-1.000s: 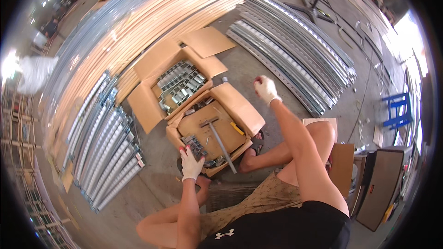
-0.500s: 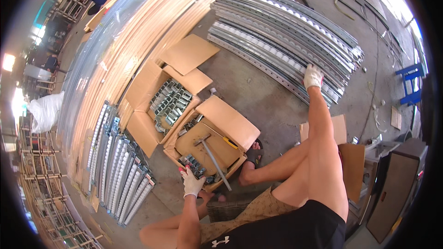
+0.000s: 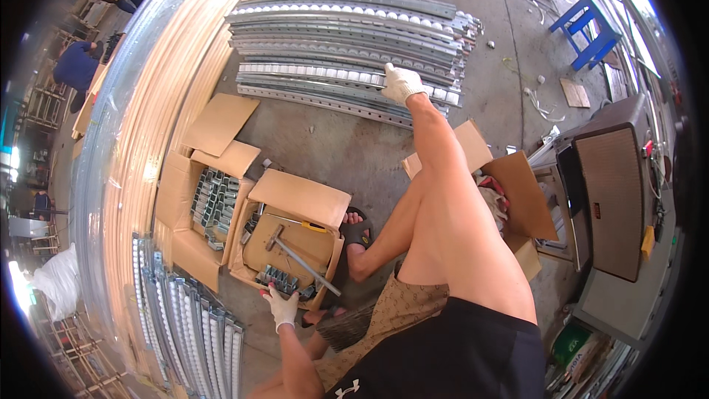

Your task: The person assembles metal components by hand and with a hammer, attaching brackets to long perforated metal rails and securing them.

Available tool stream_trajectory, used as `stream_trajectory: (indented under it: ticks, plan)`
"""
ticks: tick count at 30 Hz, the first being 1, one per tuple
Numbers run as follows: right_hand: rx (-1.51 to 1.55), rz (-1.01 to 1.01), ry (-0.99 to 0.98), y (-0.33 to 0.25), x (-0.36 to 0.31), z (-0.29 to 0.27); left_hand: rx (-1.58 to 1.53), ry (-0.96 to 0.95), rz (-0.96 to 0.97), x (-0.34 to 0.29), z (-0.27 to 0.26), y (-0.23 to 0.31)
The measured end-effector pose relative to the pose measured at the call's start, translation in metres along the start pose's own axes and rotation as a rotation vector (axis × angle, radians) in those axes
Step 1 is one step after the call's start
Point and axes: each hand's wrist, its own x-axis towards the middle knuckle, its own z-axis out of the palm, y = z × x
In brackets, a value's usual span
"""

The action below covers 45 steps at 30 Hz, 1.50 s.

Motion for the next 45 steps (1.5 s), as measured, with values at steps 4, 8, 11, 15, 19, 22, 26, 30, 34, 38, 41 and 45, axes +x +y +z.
stream_trajectory:
  ticks: [4, 8, 11, 15, 19, 22, 26, 30, 34, 38, 41, 45]
  plan:
    - [0.034, -0.128, 0.089, -0.035, -0.031, -0.061, -0.090, 0.000, 0.068, -0.018, -0.017, 0.012]
    - [0.009, -0.167, 0.111, -0.048, -0.069, -0.099, -0.141, 0.200, 0.231, -0.024, -0.049, 0.008]
    - [0.108, -0.300, 0.079, -0.093, -0.119, -0.111, -0.052, 0.601, 0.519, -0.036, -0.084, 0.013]
    - [0.073, -0.617, -0.035, -0.191, -0.186, -0.102, 0.201, 0.697, 0.540, -0.086, -0.157, 0.074]
    - [0.053, -0.924, -0.291, -0.299, -0.265, -0.048, 0.407, 0.620, 0.606, -0.095, -0.154, 0.070]
    - [0.057, -1.196, -0.378, -0.363, -0.333, 0.013, 0.326, 0.436, 0.550, -0.086, -0.131, 0.030]
    - [0.074, -1.409, -0.462, -0.411, -0.388, 0.083, 0.174, 0.264, 0.391, -0.092, -0.088, -0.047]
    - [0.771, -1.633, -0.369, -0.409, -0.431, 0.106, 0.093, 0.248, 0.180, -0.090, -0.052, -0.122]
    - [0.050, -1.259, -0.843, -0.384, -0.393, 0.113, 0.030, 0.104, 0.052, -0.084, -0.041, -0.166]
    - [0.369, -0.689, -0.647, -0.366, -0.290, 0.208, 0.039, 0.055, -0.093, -0.070, -0.029, -0.178]
    - [0.564, -0.522, -0.764, -0.416, -0.269, 0.236, 0.075, 0.032, -0.194, -0.071, -0.029, -0.184]
    - [-0.040, -1.002, -0.687, -0.474, -0.294, 0.263, 0.145, -0.051, -0.206, -0.069, -0.028, -0.182]
